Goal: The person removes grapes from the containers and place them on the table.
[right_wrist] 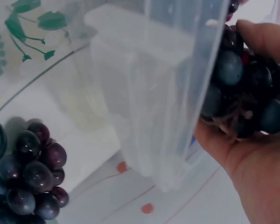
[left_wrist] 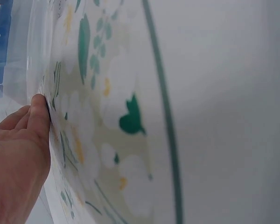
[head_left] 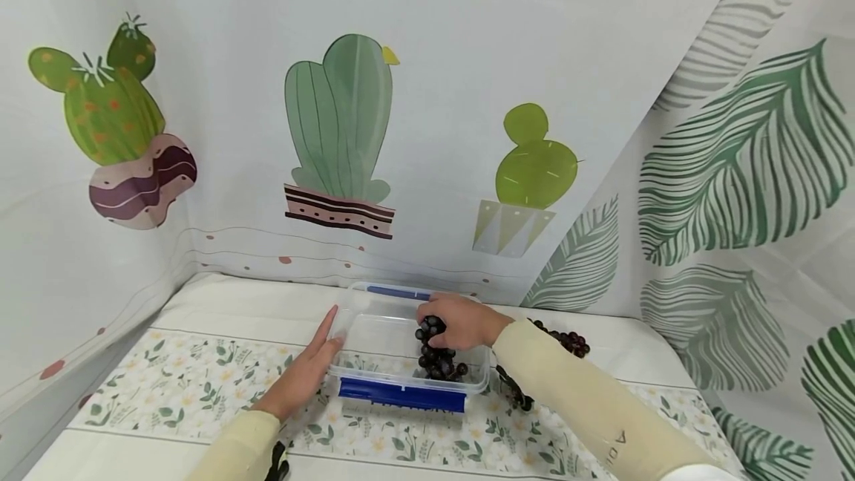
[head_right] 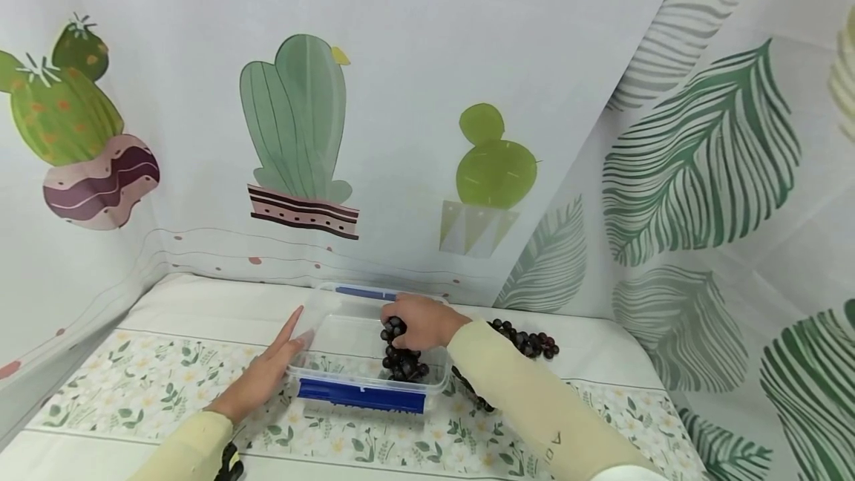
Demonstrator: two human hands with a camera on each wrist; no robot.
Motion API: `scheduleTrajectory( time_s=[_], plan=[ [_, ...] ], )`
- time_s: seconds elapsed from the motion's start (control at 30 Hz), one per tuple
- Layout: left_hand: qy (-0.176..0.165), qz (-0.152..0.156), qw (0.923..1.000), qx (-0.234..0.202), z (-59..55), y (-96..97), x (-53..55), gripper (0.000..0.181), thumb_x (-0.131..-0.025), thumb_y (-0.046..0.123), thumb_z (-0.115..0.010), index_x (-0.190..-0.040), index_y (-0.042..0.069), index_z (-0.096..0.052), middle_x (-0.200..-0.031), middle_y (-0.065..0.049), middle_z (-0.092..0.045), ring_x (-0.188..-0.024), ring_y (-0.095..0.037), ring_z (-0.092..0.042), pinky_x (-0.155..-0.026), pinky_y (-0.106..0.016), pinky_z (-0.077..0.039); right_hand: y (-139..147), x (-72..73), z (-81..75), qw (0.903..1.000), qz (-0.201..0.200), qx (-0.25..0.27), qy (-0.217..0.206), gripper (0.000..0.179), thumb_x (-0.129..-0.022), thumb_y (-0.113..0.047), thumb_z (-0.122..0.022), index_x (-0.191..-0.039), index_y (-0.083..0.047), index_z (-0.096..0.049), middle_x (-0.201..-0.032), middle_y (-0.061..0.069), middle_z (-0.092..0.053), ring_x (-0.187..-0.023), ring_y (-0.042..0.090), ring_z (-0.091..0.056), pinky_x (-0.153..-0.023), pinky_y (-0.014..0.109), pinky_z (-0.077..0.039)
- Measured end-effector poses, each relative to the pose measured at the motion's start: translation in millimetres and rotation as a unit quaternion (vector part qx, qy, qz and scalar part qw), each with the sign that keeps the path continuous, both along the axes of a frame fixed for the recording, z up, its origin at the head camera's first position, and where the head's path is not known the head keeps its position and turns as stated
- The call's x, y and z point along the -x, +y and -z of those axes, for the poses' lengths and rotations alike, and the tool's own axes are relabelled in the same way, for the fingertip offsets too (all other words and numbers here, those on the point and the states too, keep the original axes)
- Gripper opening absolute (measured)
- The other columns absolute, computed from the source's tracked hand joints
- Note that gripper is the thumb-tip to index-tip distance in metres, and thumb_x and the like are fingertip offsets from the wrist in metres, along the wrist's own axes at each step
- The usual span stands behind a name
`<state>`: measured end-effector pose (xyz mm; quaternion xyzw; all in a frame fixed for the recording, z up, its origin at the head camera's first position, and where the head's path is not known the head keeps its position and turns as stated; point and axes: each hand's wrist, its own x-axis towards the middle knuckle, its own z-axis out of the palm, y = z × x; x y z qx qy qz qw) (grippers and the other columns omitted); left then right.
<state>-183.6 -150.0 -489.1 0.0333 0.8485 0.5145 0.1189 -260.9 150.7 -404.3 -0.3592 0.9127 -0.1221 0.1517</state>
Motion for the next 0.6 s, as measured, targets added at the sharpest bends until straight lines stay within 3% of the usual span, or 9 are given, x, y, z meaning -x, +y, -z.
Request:
scheduleTrajectory(
  time_s=[0.17,0.23,0.4,0.6],
  plan=[
    [-0.001,-0.003,1.0000,0.006,0.3,0.3,0.3,0.065,-0.109,0.066,-0.025,-0.163,0.052,0.009,-0.178,-0.006,-0.001,-0.161,-0.044,-0.016,-0.123,-0.076,-0.019,-3,-15.9,-3.6,0.9904,-0.062,-0.031,0.120,0.033,-0.097,-0.020,-0.076,-0.130,-0.021,-0.069,-0.122,0.001,-0.061,-0.101,0.015,-0.061,-0.084,0.031,-0.056],
    [-0.003,-0.005,1.0000,0.006,0.6,0.3,0.5,0.065,-0.109,0.066,-0.026,-0.162,0.053,0.009,-0.178,-0.006,-0.002,-0.161,-0.044,-0.016,-0.123,-0.076,-0.019,-5,-22.3,-3.6,0.9782,-0.094,-0.054,0.177,0.030,-0.098,-0.021,-0.076,-0.127,-0.023,-0.068,-0.120,0.001,-0.060,-0.099,0.014,-0.058,-0.081,0.029,-0.055],
    [-0.005,-0.004,1.0000,0.000,1.0,0.2,1.3,0.064,-0.110,0.063,-0.026,-0.163,0.052,0.008,-0.178,-0.006,-0.001,-0.161,-0.044,-0.016,-0.124,-0.076,-0.018,-8,-34.9,-1.5,0.9374,-0.149,-0.114,0.294,0.024,-0.100,-0.025,-0.073,-0.123,-0.027,-0.068,-0.115,0.000,-0.058,-0.095,0.016,-0.051,-0.074,0.031,-0.049],
    [-0.005,-0.005,1.0000,0.004,1.7,0.1,2.6,0.066,-0.110,0.064,-0.026,-0.164,0.049,0.008,-0.178,-0.006,-0.001,-0.161,-0.044,-0.016,-0.124,-0.075,-0.017,-9,-39.3,3.3,0.9140,-0.161,-0.144,0.343,0.024,-0.101,-0.029,-0.072,-0.124,-0.035,-0.069,-0.112,-0.003,-0.057,-0.094,0.016,-0.044,-0.074,0.031,-0.040]
  ],
)
